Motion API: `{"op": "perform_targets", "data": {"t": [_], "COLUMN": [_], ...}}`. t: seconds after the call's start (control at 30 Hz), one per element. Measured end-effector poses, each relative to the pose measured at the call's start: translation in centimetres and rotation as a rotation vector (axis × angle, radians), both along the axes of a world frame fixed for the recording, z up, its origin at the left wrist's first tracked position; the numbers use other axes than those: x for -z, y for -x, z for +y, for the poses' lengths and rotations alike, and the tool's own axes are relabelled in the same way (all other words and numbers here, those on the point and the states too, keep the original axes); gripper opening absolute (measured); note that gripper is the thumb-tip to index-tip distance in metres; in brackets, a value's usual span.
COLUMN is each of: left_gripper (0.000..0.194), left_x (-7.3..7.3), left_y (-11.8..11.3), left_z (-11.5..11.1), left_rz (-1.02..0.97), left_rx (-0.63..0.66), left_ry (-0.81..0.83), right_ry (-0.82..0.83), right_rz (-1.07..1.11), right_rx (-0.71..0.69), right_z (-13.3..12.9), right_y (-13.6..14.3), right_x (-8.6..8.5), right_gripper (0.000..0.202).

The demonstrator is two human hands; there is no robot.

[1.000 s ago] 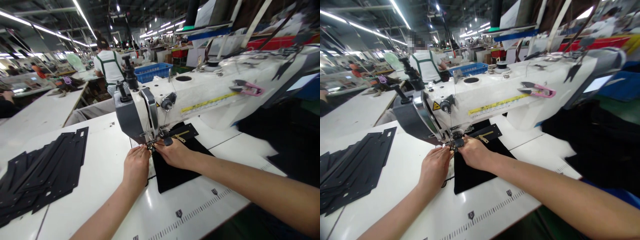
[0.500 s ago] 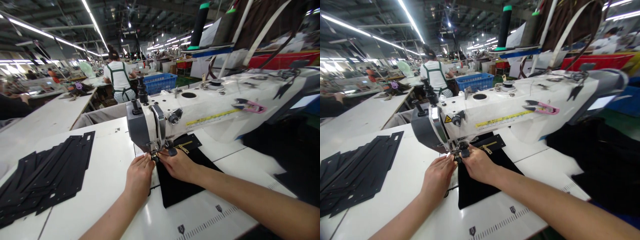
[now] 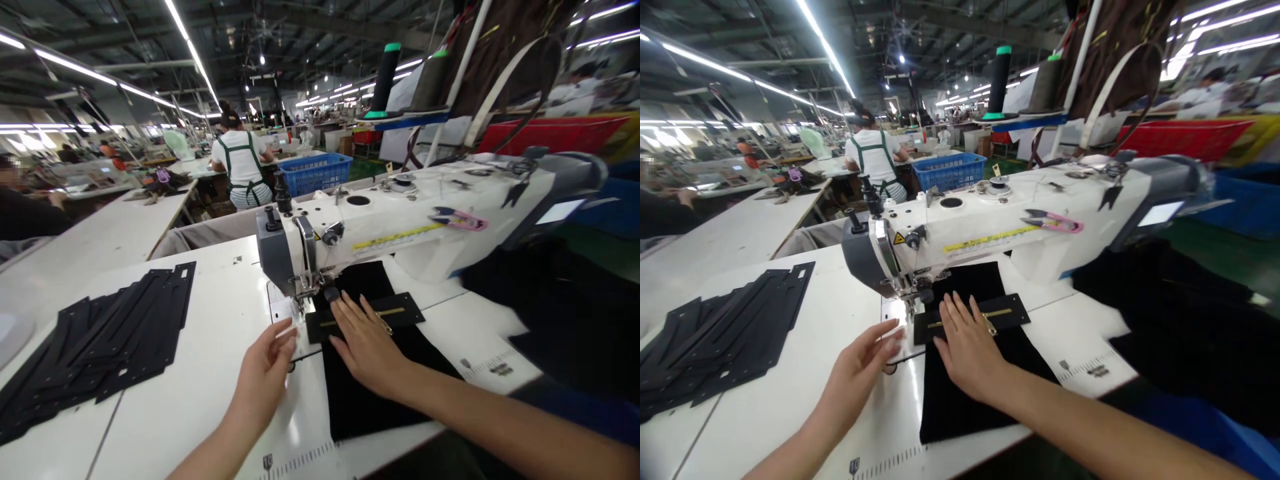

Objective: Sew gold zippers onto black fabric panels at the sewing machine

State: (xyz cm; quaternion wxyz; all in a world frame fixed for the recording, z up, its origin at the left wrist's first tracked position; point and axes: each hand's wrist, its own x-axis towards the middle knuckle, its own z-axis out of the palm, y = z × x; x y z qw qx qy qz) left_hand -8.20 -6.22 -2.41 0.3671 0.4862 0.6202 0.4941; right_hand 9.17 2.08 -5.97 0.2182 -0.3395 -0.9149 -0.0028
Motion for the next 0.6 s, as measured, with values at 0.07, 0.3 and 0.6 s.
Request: {"op": "perform_targets", "data": {"t": [0.07, 0.3, 0.6], "left_gripper": [0.037, 0.050, 0.049], "left_x": [-0.8, -1.8, -0.6], "left_y": [-1.2, -4.5, -5.3], "left_z": [-1.5, -2.6, -4.5], "left_rz": [-0.295, -0.325, -0.293], "left_rx": [0.005, 0.044, 0.048], "left_ry": [0.153, 0.390, 0.319], "right_ry": [0.010, 0.067, 0.039], "right_rz": [-0.031, -0.028, 0.010], "right_rx": [0.021, 0.017, -0.030], "right_z": [-2.3, -8.0, -10.9], "right_y": [-1.5, -4.4, -4.3], "right_x": [0.0, -0.2, 0.2], "right_gripper": [0.049, 0.049, 0.046]}}
